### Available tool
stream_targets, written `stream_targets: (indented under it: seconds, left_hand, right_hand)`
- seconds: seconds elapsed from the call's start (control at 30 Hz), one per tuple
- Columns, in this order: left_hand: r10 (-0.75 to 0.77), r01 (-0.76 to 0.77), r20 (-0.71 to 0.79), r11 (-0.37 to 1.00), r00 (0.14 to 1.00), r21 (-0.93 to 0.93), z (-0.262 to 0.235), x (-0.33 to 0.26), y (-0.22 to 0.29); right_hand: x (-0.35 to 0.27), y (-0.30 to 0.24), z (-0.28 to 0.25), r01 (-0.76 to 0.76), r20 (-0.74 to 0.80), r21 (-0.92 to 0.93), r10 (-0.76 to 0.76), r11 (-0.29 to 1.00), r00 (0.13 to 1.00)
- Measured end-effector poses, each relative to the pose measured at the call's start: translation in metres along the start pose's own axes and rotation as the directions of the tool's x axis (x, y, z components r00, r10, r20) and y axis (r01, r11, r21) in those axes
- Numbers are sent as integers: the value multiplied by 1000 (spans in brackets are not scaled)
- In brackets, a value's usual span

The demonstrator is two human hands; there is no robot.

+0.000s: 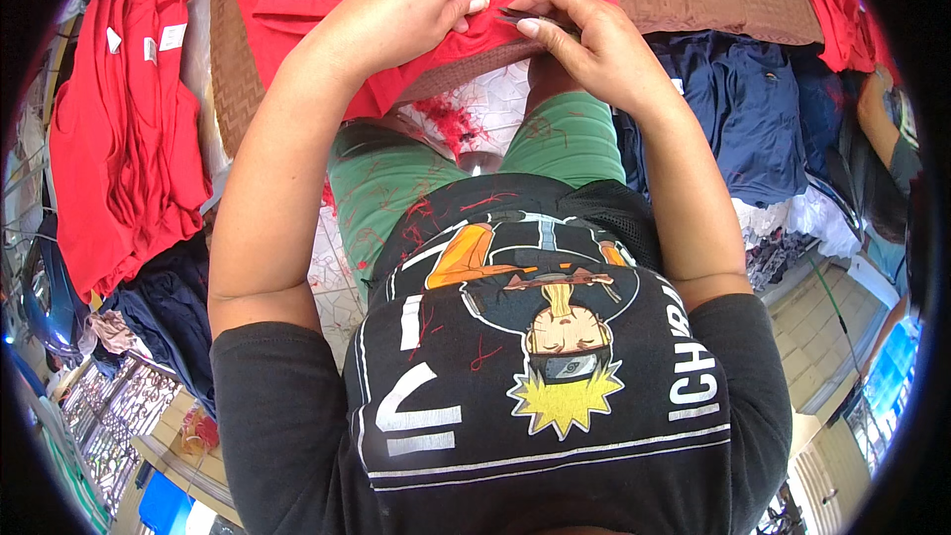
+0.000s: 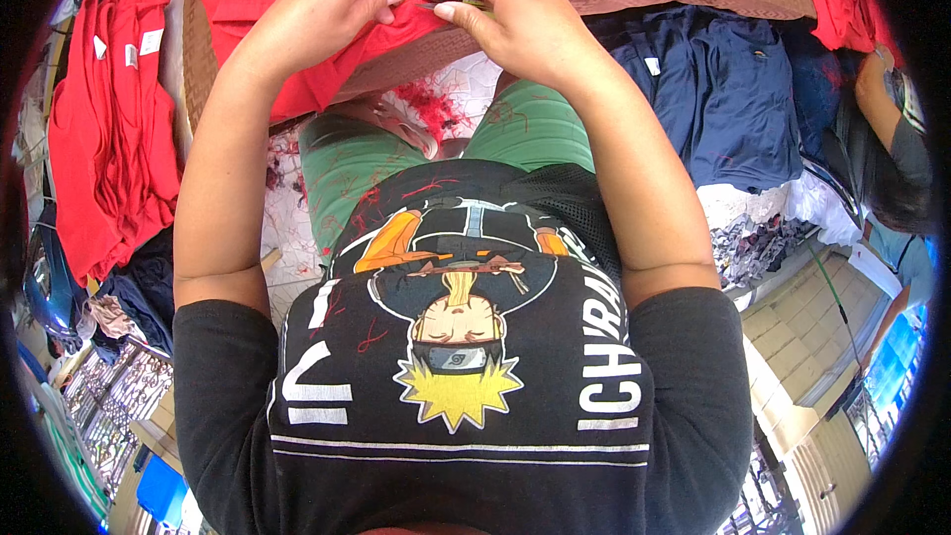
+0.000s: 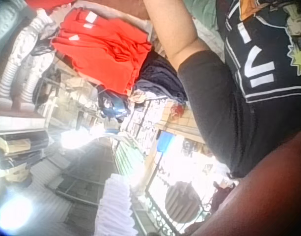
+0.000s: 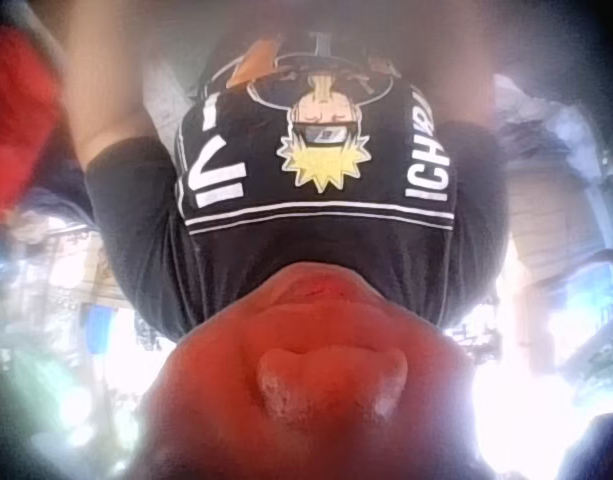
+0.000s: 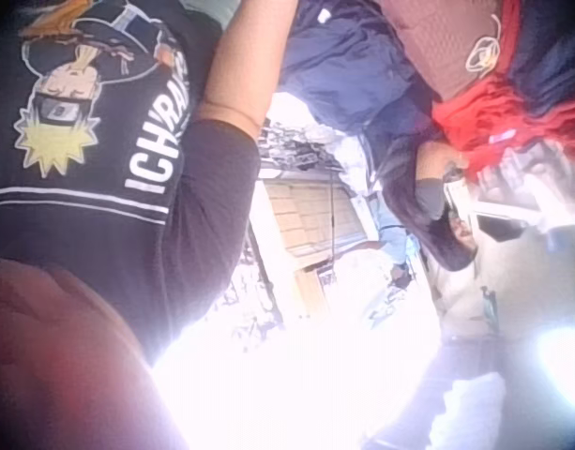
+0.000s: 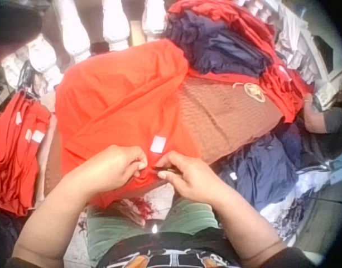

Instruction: The person uses thread snips to trim excess threads from red and blue shirts, handling each garment one at a time and turning them over by hand.

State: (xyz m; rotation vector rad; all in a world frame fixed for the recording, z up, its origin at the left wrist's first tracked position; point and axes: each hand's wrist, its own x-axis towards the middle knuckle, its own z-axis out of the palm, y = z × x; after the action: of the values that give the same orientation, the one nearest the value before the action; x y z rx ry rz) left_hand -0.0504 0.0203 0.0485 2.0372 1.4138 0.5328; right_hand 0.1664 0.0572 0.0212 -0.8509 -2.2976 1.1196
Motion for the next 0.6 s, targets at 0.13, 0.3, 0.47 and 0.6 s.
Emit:
stream_targets:
  seconds: [0.13,0.3,0.47,0.6]
  left_hand:
    - [-7,7,-3,1000,1000,-4,0,0,1]
    - [-7,6,-22,1000,1000,-30,2,1,-2]
    - [-39,39,-15,999,999,-20,2,1,0]
    - [-37,37,-21,999,999,3,2,1,1]
  right_hand:
    - [0,0,1,27,-24,-16,-27,1000,999]
    - [0,0,2,43,-37,-46,-45,998,998]
    - [-1,1,3,48,-56,-75,-52,996,997]
    - [-1,2,3,20,-56,-110,-26,994,998]
